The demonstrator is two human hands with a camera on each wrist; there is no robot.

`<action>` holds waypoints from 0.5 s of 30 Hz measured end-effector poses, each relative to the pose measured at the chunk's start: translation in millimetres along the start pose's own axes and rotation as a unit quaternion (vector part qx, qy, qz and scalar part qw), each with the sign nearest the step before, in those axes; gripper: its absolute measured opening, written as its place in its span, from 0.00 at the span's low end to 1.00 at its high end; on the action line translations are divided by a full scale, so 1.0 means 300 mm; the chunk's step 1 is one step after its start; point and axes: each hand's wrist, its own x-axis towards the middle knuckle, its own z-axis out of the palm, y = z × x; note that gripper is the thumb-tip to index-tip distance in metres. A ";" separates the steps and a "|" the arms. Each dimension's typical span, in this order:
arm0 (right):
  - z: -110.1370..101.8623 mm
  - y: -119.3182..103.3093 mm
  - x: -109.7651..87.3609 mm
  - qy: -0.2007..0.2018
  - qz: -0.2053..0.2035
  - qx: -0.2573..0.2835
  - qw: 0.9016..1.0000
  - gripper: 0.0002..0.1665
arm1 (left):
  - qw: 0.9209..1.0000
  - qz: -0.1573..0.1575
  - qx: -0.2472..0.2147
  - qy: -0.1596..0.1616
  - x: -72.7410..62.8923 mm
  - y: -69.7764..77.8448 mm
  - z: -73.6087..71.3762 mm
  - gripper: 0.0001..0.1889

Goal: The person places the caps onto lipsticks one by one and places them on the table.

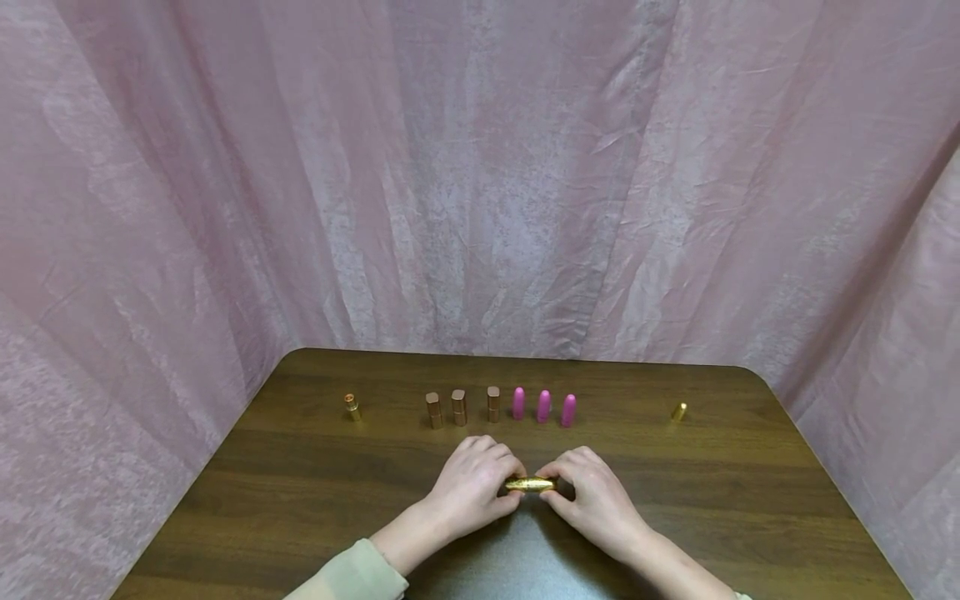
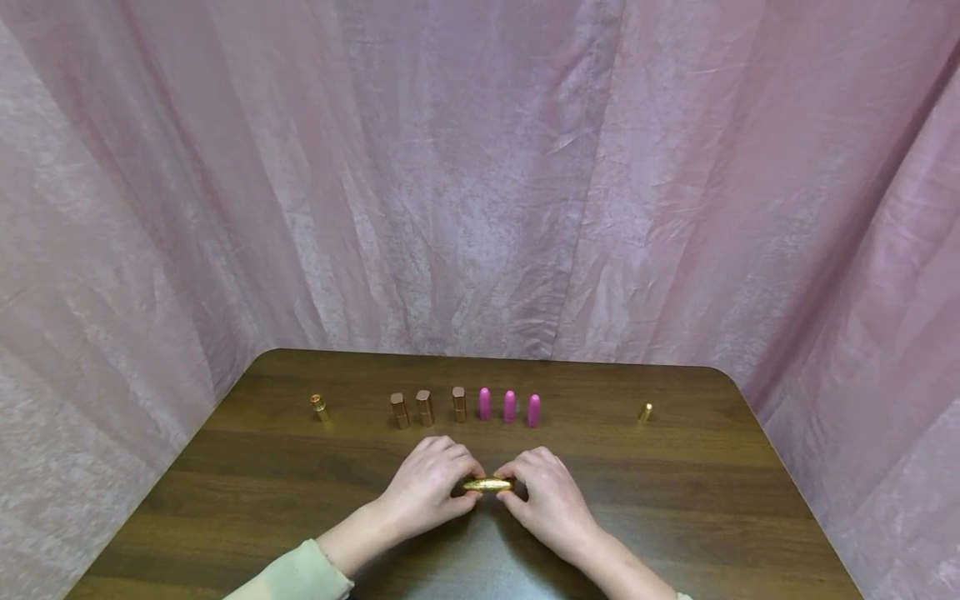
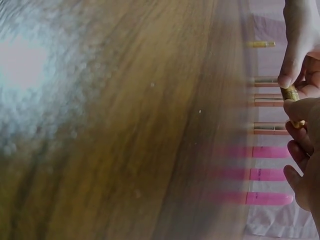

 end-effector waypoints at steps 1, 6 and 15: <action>0.000 -0.001 0.001 0.001 -0.002 -0.001 1.000 0.18 | 1.000 0.000 -0.001 0.001 -0.001 -0.001 0.000 0.11; -0.003 -0.010 0.006 0.008 -0.018 -0.003 1.000 0.18 | 1.000 -0.002 -0.002 0.001 -0.004 -0.003 0.001 0.11; 0.003 -0.037 0.014 0.010 -0.033 0.003 0.999 0.19 | 1.000 -0.013 -0.003 0.001 -0.021 -0.009 0.001 0.11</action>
